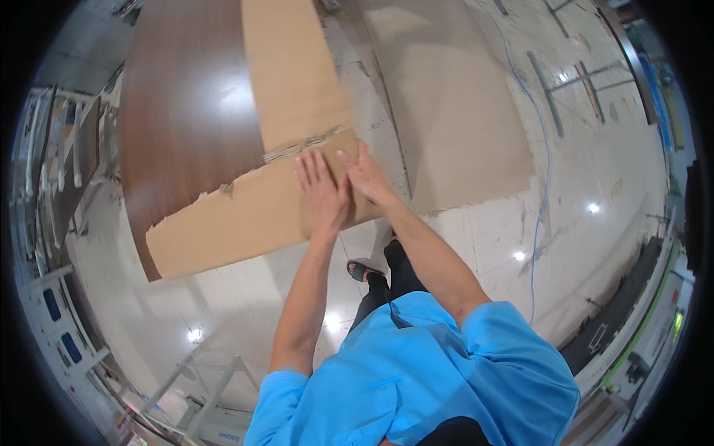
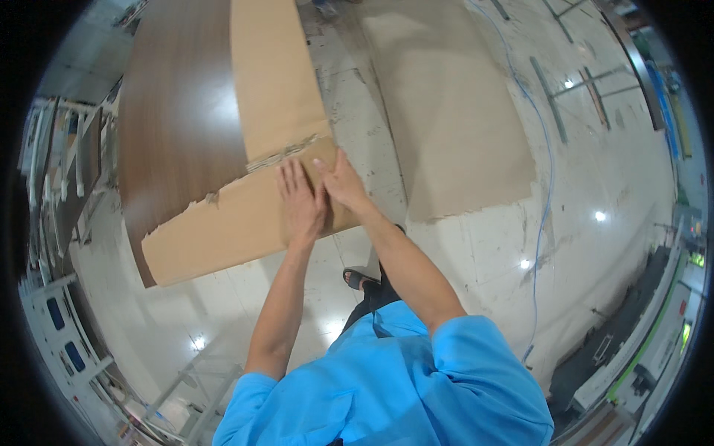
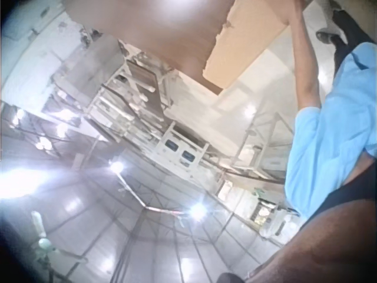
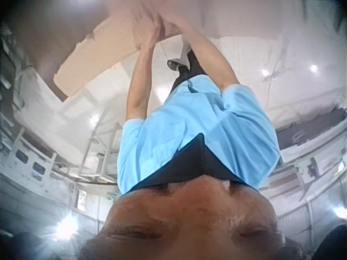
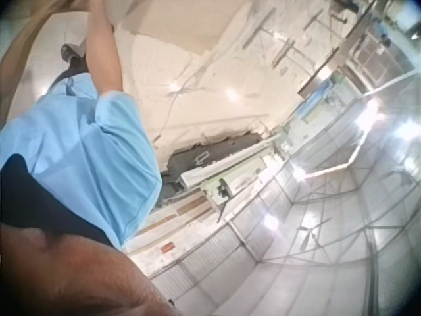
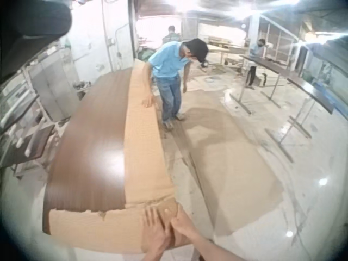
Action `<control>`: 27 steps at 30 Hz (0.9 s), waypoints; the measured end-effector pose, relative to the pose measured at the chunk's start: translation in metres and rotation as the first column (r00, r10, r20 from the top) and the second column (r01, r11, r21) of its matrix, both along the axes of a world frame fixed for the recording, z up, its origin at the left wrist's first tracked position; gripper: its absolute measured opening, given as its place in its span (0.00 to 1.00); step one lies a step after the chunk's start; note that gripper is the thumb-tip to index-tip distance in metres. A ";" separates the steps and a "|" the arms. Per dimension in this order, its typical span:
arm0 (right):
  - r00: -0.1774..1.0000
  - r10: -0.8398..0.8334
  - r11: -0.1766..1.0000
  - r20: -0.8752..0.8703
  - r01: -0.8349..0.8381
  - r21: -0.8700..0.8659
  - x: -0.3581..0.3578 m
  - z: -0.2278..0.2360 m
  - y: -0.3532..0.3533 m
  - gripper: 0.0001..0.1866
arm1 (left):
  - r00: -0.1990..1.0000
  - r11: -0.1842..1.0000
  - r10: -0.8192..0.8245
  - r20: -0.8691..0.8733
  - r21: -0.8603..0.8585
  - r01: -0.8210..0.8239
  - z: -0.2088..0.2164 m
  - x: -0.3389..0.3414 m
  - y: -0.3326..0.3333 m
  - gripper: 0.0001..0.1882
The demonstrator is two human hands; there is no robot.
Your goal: The person lifts and positions a large corrugated cardboard sheet over a wooden panel on a workbench, then folds and smooths the cardboard to cover the panel. Another worker assists by holding the panel and adjusting the cardboard at the far end.
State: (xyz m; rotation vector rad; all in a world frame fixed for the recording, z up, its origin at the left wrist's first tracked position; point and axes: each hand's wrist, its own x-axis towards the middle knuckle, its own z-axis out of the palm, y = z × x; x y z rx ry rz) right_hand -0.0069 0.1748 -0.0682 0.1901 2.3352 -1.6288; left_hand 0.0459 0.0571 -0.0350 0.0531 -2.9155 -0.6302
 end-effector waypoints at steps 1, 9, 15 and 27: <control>1.000 0.004 1.000 0.015 -0.004 -0.009 -0.001 -0.002 0.000 0.33 | 0.999 0.999 0.012 0.035 -0.034 -0.011 -0.002 0.000 0.003 0.37; 0.992 -0.104 0.943 -0.075 0.075 -0.325 -0.004 -0.017 0.013 0.43 | 0.933 0.964 0.171 0.317 0.141 -0.225 -0.022 -0.016 0.025 0.35; 0.789 -0.514 0.694 0.337 0.613 -0.378 0.002 -0.275 0.163 0.15 | 0.958 0.966 0.254 -0.137 -0.017 -0.259 -0.065 -0.015 0.019 0.30; 0.117 -0.930 0.184 0.348 0.969 0.164 0.190 -0.770 0.705 0.09 | 0.958 0.907 0.278 -0.072 -0.309 -0.286 -0.204 -0.015 0.017 0.30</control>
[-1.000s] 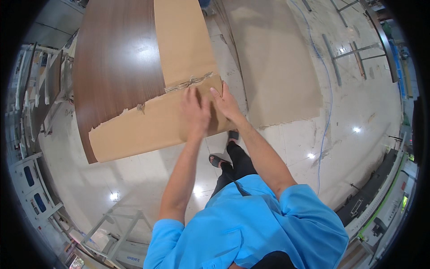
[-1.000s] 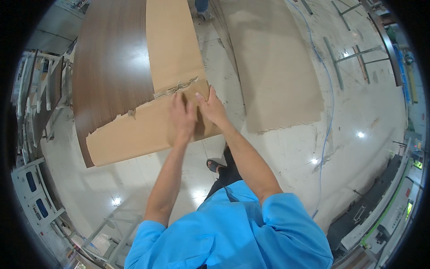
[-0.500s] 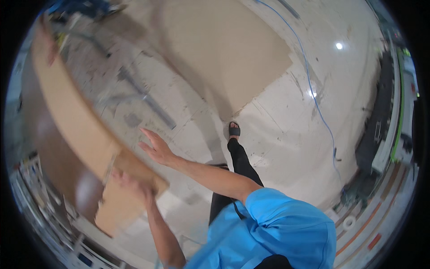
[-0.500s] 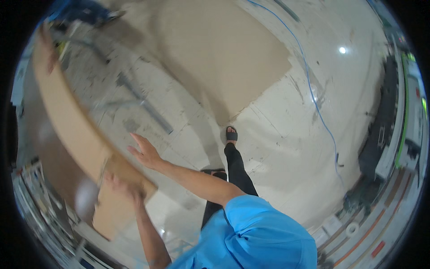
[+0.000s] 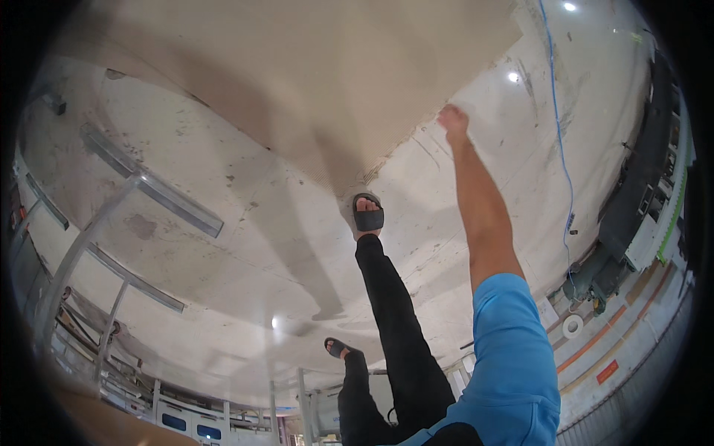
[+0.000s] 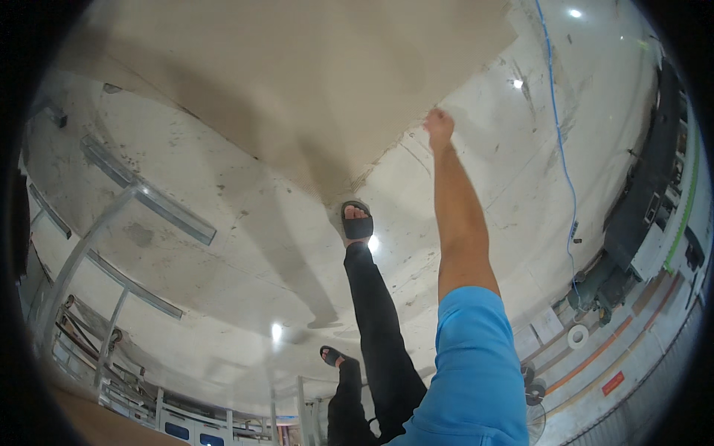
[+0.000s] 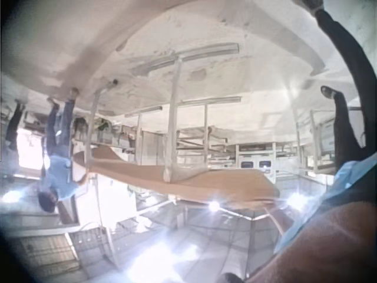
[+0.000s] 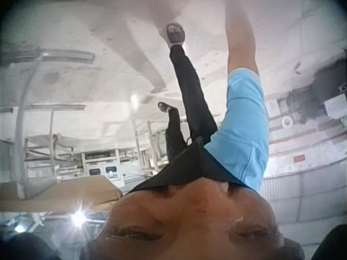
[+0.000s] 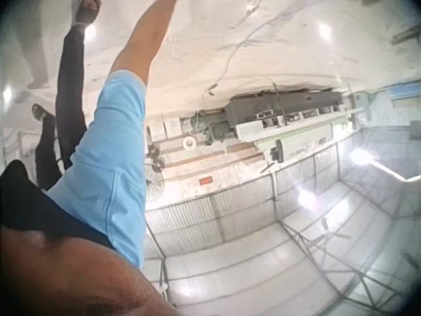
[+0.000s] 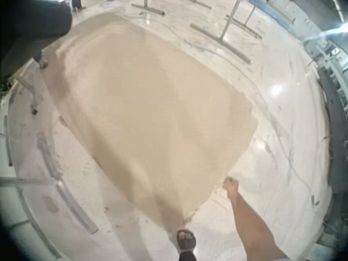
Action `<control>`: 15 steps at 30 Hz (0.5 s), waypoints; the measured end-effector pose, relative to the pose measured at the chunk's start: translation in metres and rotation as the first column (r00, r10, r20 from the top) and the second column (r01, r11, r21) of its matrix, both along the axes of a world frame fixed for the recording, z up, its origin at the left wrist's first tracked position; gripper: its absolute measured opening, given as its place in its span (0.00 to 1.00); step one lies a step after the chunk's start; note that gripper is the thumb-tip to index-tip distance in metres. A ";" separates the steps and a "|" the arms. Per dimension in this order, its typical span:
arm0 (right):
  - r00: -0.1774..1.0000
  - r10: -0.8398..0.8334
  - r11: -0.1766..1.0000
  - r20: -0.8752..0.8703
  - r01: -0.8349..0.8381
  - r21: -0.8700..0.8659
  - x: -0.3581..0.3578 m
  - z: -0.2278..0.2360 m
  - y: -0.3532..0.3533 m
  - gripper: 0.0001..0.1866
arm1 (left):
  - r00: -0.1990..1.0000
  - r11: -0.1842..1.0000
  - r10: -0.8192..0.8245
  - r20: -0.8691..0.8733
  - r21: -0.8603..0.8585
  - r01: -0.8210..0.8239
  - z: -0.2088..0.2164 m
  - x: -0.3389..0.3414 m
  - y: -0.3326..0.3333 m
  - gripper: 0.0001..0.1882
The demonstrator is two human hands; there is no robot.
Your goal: The person lifts and positions a large corrugated cardboard sheet over a wooden panel on a workbench, then folds and smooths the cardboard to cover the panel. Another worker assists by holding the panel and adjusting the cardboard at the far end.
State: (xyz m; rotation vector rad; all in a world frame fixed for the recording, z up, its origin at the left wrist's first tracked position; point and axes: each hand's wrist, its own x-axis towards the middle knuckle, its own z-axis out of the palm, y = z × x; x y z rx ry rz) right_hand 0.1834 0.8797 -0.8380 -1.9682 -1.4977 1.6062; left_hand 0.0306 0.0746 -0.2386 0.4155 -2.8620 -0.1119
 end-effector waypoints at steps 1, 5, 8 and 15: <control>1.000 -0.022 1.000 -0.006 0.022 0.010 0.001 -0.012 0.021 0.10 | 1.000 1.000 0.008 0.013 -0.001 -0.008 -0.005 0.000 0.001 0.30; 0.987 -0.139 0.985 -0.086 0.129 -0.115 0.004 -0.050 0.070 0.21 | 0.998 0.998 0.055 0.021 0.024 -0.056 -0.003 0.001 -0.006 0.30; 0.982 -0.149 0.968 -0.113 0.121 -0.221 0.000 -0.055 0.095 0.29 | 0.993 0.991 0.115 -0.005 0.071 -0.115 0.027 0.003 -0.018 0.29; 0.661 0.365 0.694 0.656 -0.663 0.281 -0.062 0.022 0.125 0.26 | 0.965 0.915 0.256 -0.061 0.338 -0.221 0.112 0.025 -0.040 0.29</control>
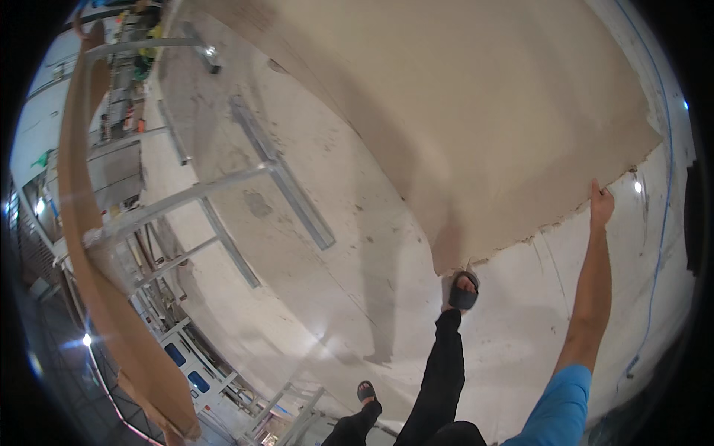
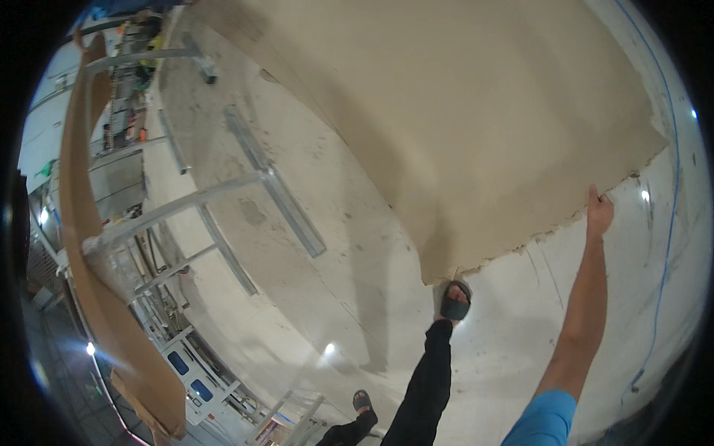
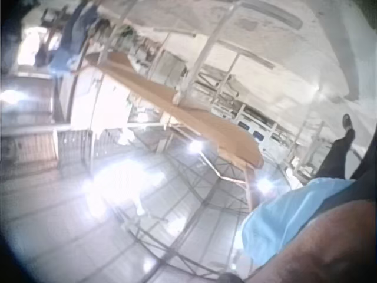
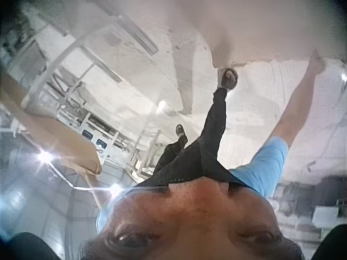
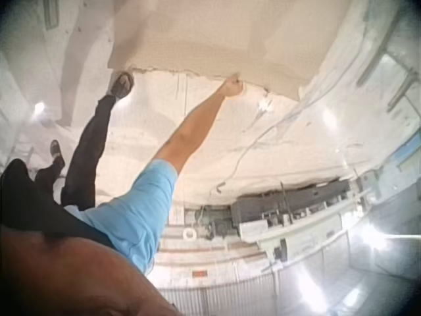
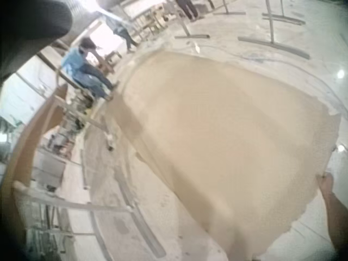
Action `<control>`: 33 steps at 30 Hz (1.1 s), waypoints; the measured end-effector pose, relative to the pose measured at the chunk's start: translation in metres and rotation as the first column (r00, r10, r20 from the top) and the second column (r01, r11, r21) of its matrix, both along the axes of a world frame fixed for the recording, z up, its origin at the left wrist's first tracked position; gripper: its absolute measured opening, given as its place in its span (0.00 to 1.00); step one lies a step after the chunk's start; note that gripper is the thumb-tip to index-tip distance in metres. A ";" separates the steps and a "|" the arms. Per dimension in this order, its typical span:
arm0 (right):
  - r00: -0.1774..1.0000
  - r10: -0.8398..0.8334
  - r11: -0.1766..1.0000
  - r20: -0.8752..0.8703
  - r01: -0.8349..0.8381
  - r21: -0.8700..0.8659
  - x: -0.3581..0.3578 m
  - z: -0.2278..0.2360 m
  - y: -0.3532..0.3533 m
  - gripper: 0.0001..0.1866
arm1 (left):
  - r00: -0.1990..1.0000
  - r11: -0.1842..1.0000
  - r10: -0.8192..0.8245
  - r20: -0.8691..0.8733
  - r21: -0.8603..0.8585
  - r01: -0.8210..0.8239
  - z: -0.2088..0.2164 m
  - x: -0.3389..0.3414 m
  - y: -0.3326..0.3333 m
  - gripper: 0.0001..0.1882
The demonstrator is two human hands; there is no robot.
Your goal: The person lifts and positions a large corrugated cardboard sheet over a wooden panel on a workbench, then folds and smooths the cardboard to cover the panel. Another worker assists by holding the panel and adjusting the cardboard at the far end.
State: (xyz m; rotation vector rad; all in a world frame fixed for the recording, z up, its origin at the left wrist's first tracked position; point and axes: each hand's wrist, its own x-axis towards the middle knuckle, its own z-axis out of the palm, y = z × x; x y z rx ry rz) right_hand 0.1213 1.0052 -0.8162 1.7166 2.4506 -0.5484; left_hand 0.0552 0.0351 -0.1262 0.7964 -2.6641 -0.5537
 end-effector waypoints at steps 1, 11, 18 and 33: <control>0.971 0.134 0.983 0.199 -0.156 0.099 -0.013 0.018 0.008 0.22 | 1.000 0.999 0.015 -0.005 0.042 -0.015 0.008 0.003 -0.004 0.29; 0.831 0.479 0.838 0.284 -0.529 0.132 -0.103 0.173 -0.008 0.12 | 0.996 0.889 0.072 -0.061 0.457 -0.036 0.048 0.030 -0.045 0.29; 0.525 -0.476 0.869 -0.706 0.161 -0.467 -0.109 0.225 -0.005 0.15 | 0.993 0.766 0.084 -0.087 0.642 -0.008 0.042 0.039 -0.066 0.28; 0.317 -0.431 0.694 -0.845 -0.481 -0.535 -0.213 0.509 -0.178 0.25 | 0.981 0.946 -0.194 -0.027 0.258 0.195 0.047 -0.026 0.064 0.28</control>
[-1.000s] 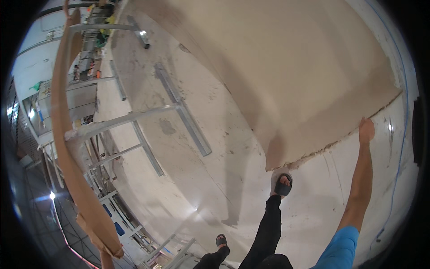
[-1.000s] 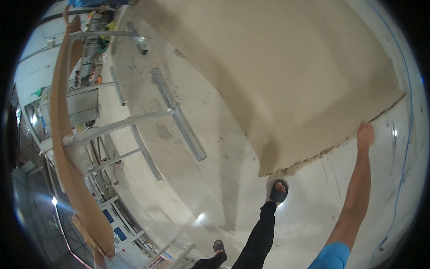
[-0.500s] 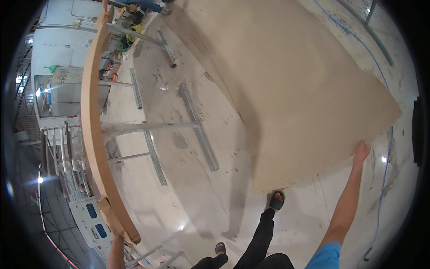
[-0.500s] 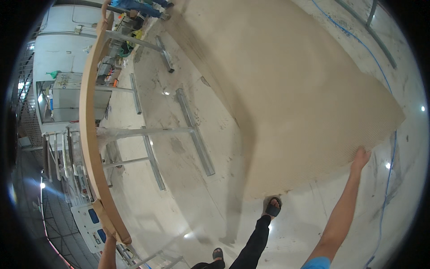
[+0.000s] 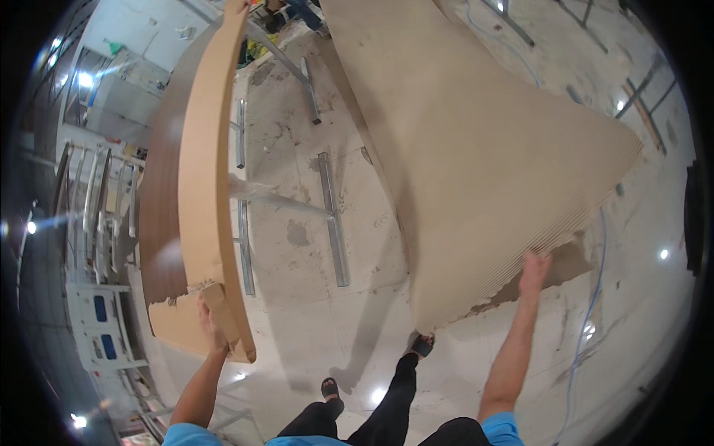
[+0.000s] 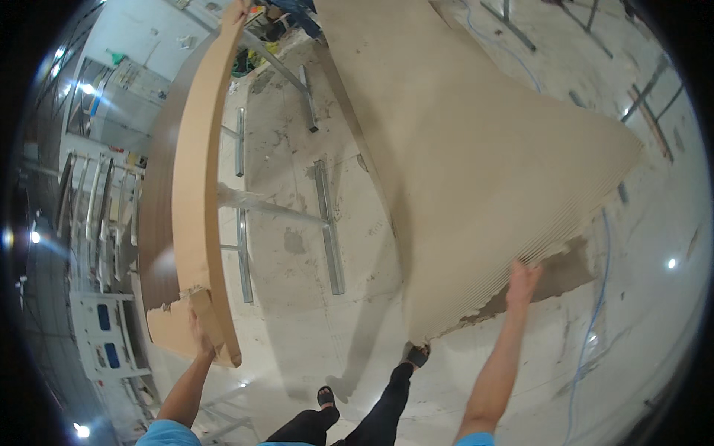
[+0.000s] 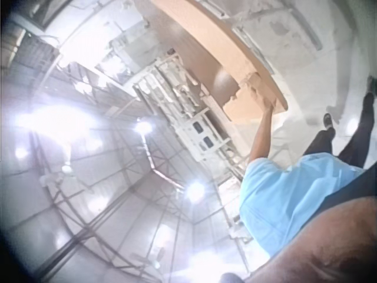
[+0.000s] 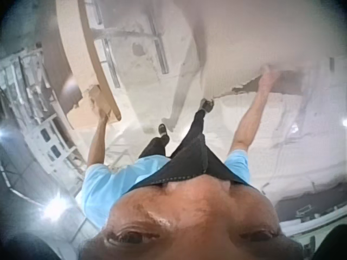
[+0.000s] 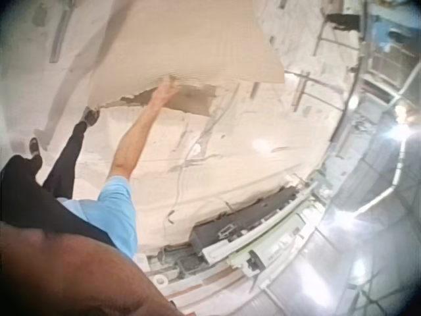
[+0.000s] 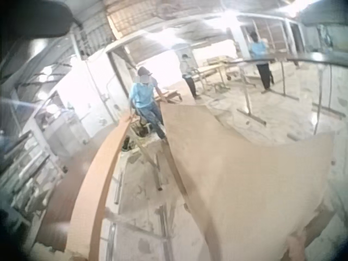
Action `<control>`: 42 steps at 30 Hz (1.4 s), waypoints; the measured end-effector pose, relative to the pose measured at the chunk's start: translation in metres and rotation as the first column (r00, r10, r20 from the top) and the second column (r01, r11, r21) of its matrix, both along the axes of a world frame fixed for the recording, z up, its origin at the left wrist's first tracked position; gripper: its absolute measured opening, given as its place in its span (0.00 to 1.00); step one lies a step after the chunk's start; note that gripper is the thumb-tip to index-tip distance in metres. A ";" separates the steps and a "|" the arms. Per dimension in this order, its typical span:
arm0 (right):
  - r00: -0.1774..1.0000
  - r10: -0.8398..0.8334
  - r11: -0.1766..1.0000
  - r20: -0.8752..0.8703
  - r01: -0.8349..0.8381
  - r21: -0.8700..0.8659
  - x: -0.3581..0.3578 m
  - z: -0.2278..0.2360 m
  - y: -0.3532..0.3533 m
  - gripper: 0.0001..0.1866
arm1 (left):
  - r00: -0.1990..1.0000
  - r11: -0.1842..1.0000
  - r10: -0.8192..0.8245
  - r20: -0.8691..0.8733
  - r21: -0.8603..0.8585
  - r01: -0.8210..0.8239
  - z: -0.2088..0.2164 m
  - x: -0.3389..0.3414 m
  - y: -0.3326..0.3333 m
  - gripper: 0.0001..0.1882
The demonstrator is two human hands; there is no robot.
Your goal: The person lifts and positions a large corrugated cardboard sheet over a wooden panel on a workbench, then folds and smooths the cardboard to cover the panel. Another worker assists by holding the panel and adjusting the cardboard at the far end.
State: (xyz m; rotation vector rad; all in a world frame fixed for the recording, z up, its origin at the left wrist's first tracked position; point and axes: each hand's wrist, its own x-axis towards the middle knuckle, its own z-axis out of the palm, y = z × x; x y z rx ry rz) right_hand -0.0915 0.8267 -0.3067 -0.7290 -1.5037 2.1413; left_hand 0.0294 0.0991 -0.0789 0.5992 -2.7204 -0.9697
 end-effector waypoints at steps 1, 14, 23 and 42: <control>0.997 -0.015 1.000 0.082 0.014 0.011 0.003 0.038 -0.026 0.25 | 1.000 0.985 -0.017 -0.009 -0.174 0.015 0.006 -0.002 0.007 0.29; 0.998 0.055 0.994 0.035 -0.058 0.088 0.034 0.297 -0.120 0.17 | 0.995 0.920 0.085 0.043 -0.388 -0.062 0.022 -0.003 0.013 0.30; 0.995 -0.085 0.993 0.048 0.088 -0.074 0.026 0.330 -0.118 0.16 | 0.993 0.906 0.116 0.008 -0.410 -0.102 0.025 -0.002 0.012 0.30; 0.947 0.188 0.919 -0.260 -0.076 0.388 0.048 0.506 -0.126 0.17 | 0.989 0.904 0.138 -0.051 -0.401 -0.147 0.022 0.000 0.012 0.32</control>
